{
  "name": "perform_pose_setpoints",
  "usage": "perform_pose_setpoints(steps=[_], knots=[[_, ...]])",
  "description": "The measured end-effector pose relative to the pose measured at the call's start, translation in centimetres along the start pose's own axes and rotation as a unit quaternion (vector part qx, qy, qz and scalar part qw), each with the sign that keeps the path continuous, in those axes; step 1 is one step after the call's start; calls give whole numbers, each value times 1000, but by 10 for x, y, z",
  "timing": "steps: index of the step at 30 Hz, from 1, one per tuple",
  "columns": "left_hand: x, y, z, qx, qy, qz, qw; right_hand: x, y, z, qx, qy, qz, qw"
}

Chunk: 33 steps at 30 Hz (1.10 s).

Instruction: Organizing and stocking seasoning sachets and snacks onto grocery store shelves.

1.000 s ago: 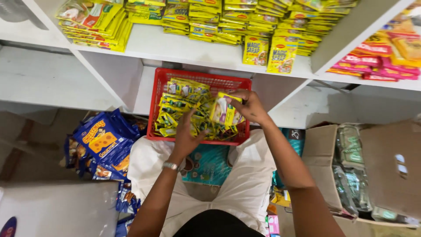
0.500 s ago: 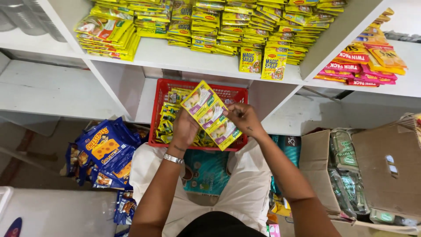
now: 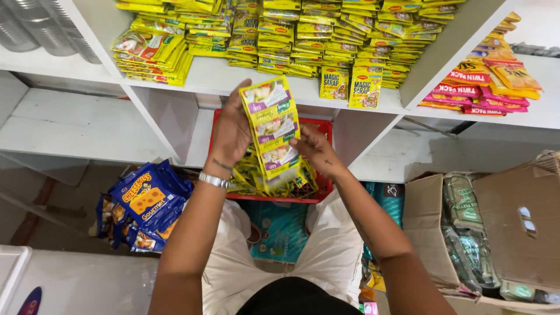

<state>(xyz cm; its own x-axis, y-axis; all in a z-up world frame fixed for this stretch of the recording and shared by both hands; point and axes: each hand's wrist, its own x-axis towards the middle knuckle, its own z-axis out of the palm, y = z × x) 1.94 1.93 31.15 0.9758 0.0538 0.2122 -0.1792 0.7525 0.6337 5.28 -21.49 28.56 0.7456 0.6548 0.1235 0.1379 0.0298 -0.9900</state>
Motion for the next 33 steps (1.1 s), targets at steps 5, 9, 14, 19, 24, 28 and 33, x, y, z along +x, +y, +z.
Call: perform_pose_setpoints(steps=[5, 9, 14, 19, 24, 28, 33], knots=[[-1, -28, -5, -22, 53, -69, 996, 10, 28, 0, 88, 31, -78, 993], [-3, -68, -40, 92, 105, -62, 988, 8, 7, 13, 32, 49, -99, 993], [-12, -66, -34, 183, 129, 79, 971, -3, 1, 20, 54, 2, -70, 996], [-15, -34, 2, 262, 130, 200, 935, -7, 11, 10, -401, 50, -88, 910], [-13, -19, 18, 248, 106, 227, 936, 4, 8, 5, -268, 41, 14, 962], [-12, -4, 30, 197, 90, 211, 953, 16, 3, -2, -76, 21, -92, 993], [1, 11, 32, 211, 104, 216, 948, 29, -70, 27, -10, 76, -64, 995]])
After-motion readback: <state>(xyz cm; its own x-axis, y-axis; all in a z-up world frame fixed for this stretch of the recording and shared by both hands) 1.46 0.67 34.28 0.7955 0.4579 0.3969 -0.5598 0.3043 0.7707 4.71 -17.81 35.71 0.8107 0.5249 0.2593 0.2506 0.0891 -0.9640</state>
